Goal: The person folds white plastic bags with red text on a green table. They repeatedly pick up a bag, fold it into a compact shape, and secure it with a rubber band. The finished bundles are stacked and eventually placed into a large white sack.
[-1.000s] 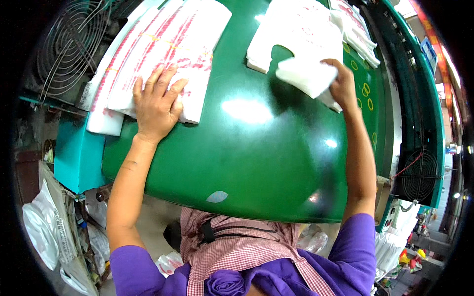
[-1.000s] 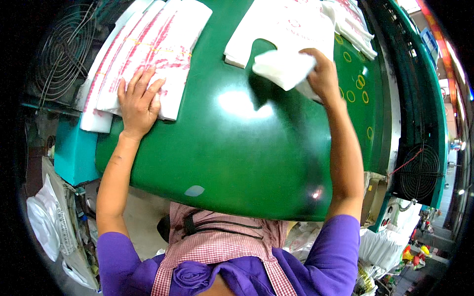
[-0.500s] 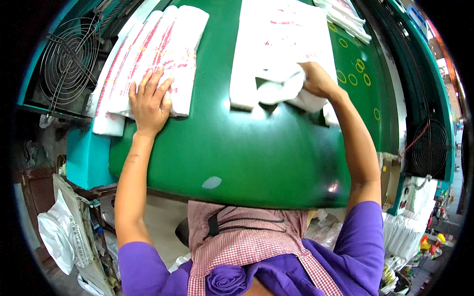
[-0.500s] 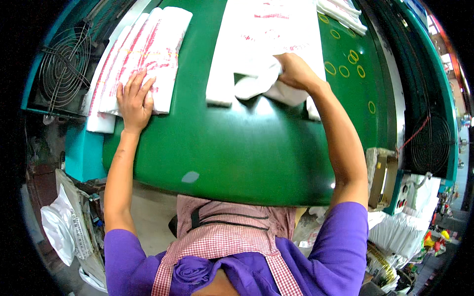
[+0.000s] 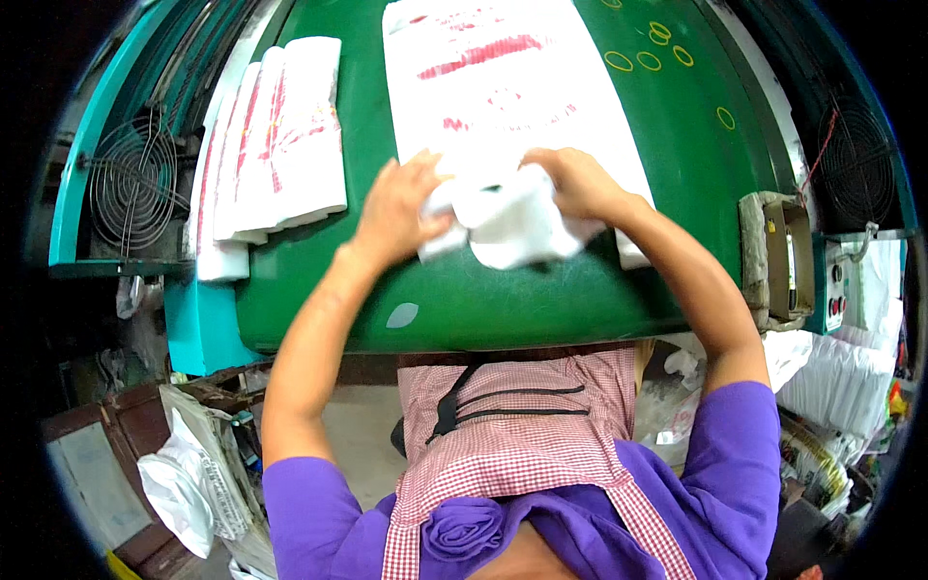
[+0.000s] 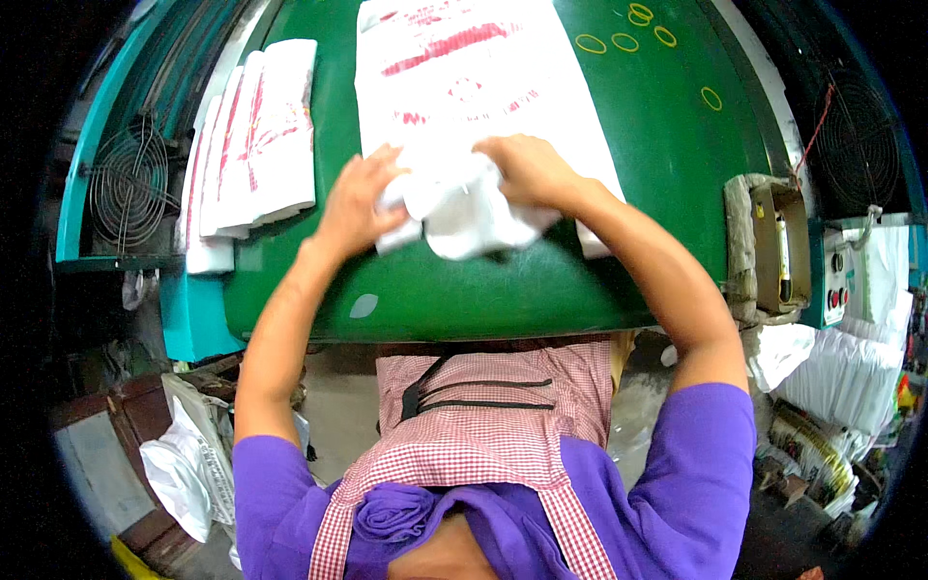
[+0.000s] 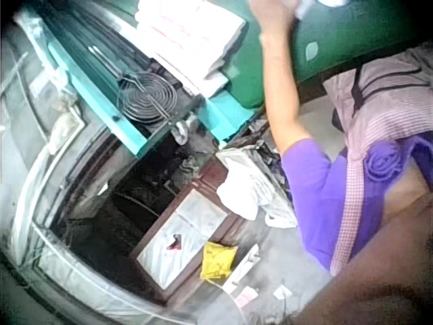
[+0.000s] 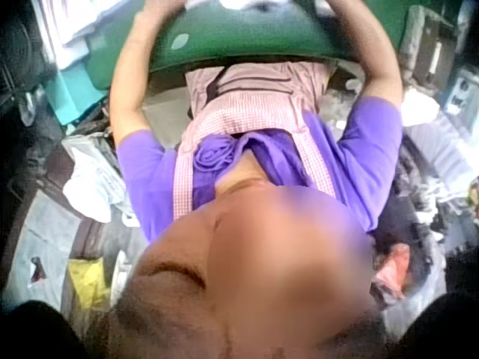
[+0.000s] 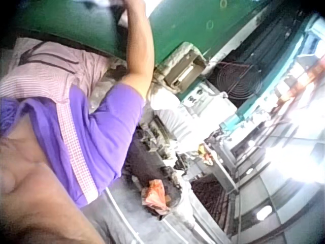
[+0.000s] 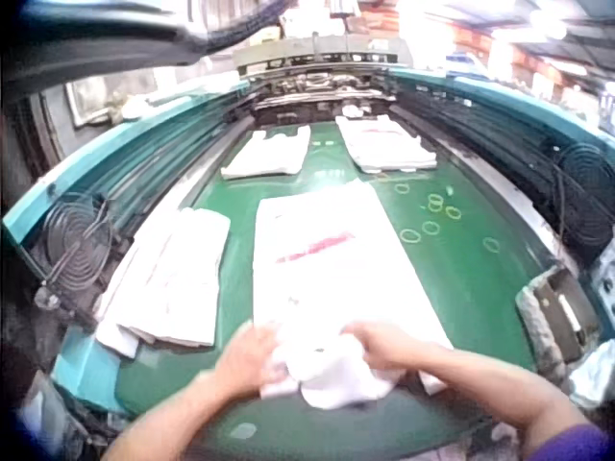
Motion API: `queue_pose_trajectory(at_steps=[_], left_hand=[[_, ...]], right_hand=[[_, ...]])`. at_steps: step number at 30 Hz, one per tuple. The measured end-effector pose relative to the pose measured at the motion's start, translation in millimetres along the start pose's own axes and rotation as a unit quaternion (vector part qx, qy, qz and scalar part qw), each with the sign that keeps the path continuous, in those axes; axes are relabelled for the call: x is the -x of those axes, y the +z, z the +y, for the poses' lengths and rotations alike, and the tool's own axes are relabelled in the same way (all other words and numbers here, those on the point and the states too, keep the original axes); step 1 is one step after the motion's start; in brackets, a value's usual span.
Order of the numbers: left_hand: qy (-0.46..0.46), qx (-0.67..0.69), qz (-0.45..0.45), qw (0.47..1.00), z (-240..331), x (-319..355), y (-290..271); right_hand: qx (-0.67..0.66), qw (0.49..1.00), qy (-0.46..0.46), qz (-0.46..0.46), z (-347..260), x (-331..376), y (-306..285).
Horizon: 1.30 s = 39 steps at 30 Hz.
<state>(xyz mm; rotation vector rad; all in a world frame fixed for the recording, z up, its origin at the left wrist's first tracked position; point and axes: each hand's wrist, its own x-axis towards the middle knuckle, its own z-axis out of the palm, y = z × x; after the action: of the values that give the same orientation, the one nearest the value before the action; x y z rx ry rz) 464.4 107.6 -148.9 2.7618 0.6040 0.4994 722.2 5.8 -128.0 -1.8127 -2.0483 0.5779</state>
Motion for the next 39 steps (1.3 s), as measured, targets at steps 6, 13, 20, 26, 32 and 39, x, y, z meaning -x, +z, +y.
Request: queue_pose_trajectory(at_steps=[6, 13, 20, 26, 32, 39], left_hand=[[-0.027, -0.086, 0.023, 0.996, -38, -73, -40], [0.091, 0.013, -0.165, 0.982, 35, 7, -24], [0.075, 0.1, -0.266, 0.956, 42, 65, -59], [0.123, 0.0, -0.23, 0.965, 49, 125, -56], [0.173, -0.082, -0.119, 0.974, 44, 140, -27], [0.17, -0.026, -0.014, 0.985, 29, 137, -22]], right_hand=[[-0.021, 0.998, -0.007, 0.055, 18, -104, -29], [-0.256, 0.962, -0.036, -0.088, -42, 56, 1], [-0.531, 0.776, 0.102, 0.325, -39, 251, -35], [-0.088, 0.718, 0.184, 0.666, 26, 474, -88], [0.108, 0.49, 0.79, 0.351, 134, 614, -29], [0.212, 0.731, 0.331, 0.558, 9, 406, -4]])
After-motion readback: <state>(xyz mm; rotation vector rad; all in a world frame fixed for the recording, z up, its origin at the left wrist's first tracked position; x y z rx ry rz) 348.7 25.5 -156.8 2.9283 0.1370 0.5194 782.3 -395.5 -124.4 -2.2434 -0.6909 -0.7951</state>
